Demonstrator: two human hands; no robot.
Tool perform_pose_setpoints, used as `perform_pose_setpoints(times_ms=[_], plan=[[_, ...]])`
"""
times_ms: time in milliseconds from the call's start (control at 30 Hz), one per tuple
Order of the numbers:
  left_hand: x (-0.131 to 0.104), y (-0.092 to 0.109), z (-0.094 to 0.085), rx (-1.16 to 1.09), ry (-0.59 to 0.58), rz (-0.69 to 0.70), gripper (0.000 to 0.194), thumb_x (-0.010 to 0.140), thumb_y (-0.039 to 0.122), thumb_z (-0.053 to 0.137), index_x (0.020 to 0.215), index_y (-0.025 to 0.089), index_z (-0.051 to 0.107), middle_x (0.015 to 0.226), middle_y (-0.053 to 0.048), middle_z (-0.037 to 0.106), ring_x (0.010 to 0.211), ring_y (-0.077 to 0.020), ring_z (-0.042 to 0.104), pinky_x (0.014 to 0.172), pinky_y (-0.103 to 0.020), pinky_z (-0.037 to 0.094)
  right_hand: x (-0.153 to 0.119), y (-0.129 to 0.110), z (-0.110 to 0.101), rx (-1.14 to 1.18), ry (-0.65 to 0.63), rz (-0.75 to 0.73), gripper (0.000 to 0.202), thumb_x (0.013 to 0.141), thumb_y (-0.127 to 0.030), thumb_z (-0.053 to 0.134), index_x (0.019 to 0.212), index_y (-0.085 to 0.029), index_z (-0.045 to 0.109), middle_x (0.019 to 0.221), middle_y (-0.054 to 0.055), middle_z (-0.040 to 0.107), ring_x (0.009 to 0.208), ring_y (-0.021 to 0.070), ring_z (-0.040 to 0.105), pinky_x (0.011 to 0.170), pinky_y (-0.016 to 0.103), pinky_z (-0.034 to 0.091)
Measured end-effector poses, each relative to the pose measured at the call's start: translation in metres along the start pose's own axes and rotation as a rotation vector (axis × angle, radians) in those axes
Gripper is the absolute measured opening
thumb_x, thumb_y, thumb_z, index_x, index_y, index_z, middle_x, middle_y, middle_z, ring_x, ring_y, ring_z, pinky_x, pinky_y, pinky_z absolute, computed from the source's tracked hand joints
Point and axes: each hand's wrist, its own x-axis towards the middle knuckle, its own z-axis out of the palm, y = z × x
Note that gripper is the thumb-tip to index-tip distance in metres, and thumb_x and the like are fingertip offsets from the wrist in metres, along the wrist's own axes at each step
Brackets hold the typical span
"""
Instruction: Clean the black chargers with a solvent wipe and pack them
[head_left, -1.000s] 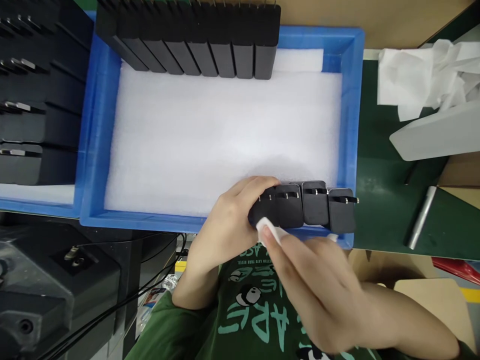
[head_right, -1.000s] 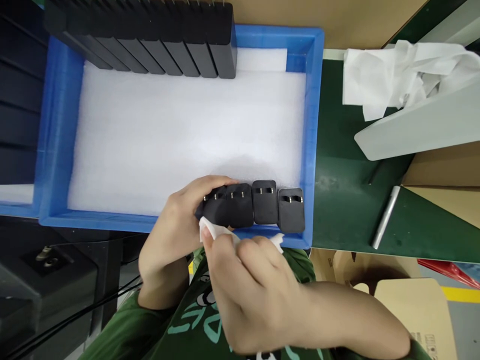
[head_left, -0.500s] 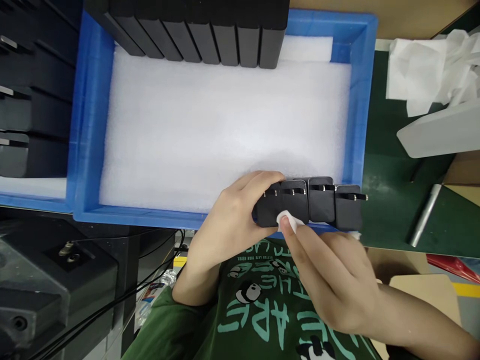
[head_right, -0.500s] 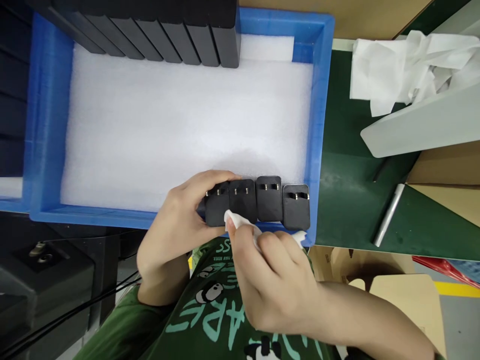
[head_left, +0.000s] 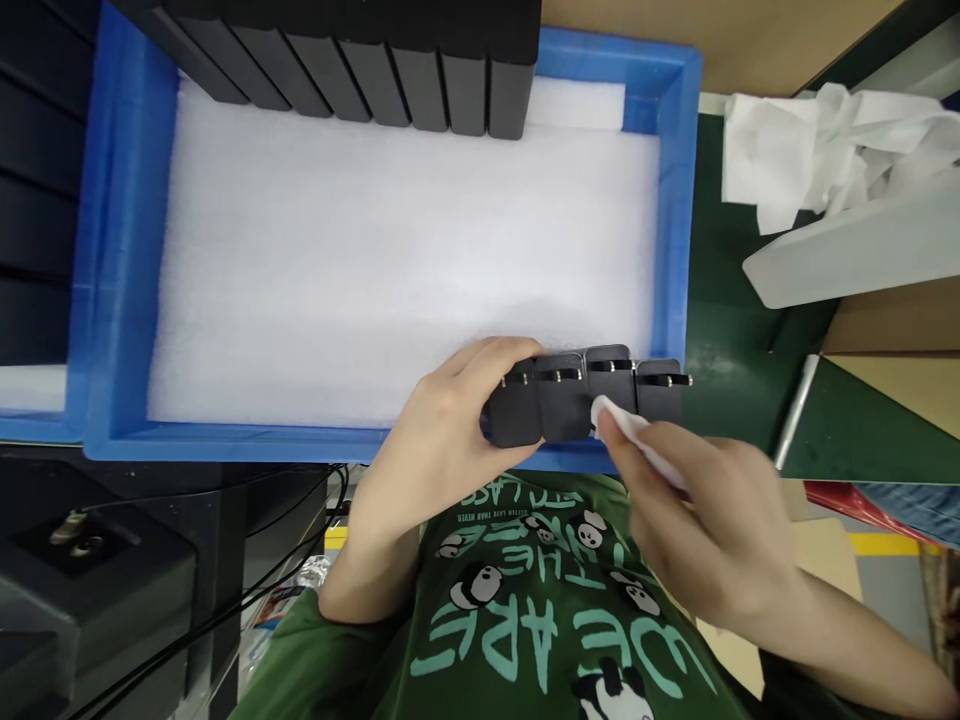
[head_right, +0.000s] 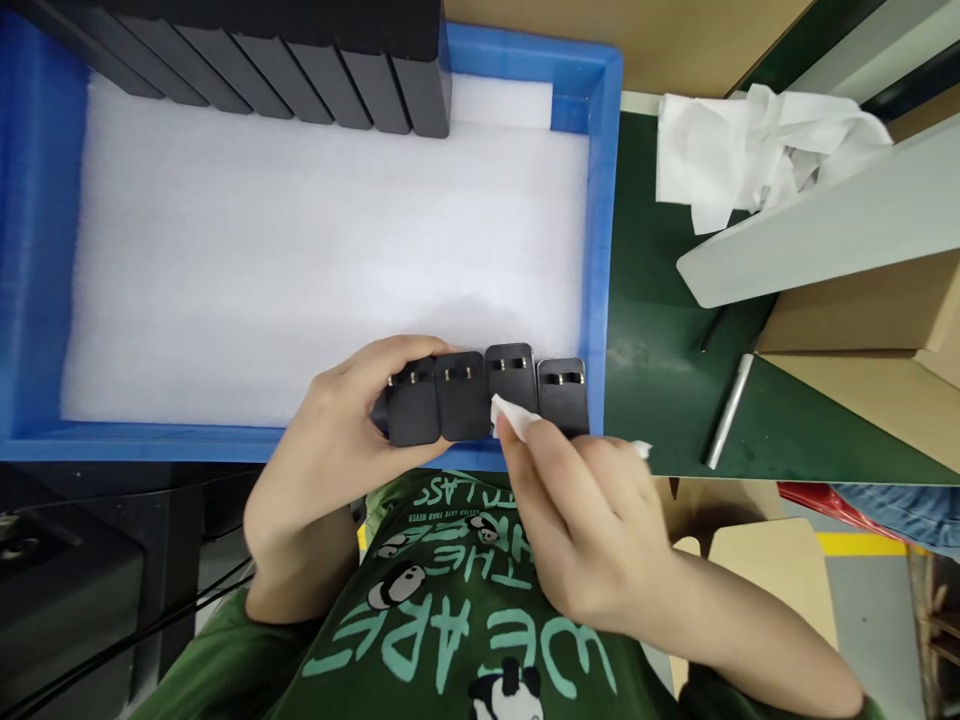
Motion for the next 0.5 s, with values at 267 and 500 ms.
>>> perform_pose_setpoints(times_ms=[267,500], plan=[[0.002,0.001,-0.001,0.005,-0.012,-0.025,0.051,0.078,0.013,0.073,0.125,0.027,0.057,0.123,-0.003,0.069,0.110,-0.0211,0.067,0.093,-0.033,0.056,0.003,0.008,0.000,-0.204,0.096,-0.080,0.028,0.079,0.001,0.074,0.105,-0.005,0.068,0.076,0.005,0.064,0.058,0.0109,0.041,0.051,0.034,0.028],[0.002,0.004,0.000,-0.023,-0.005,-0.045,0.050,0.077,0.015,0.075,0.123,0.025,0.058,0.122,-0.004,0.069,0.110,-0.0220,0.067,0.096,-0.035,0.055,-0.014,0.018,-0.010,-0.056,-0.020,0.049,0.033,0.089,-0.001,0.061,0.121,-0.010,0.067,0.087,0.008,0.067,0.062,0.0123,0.047,0.054,0.033,0.034]])
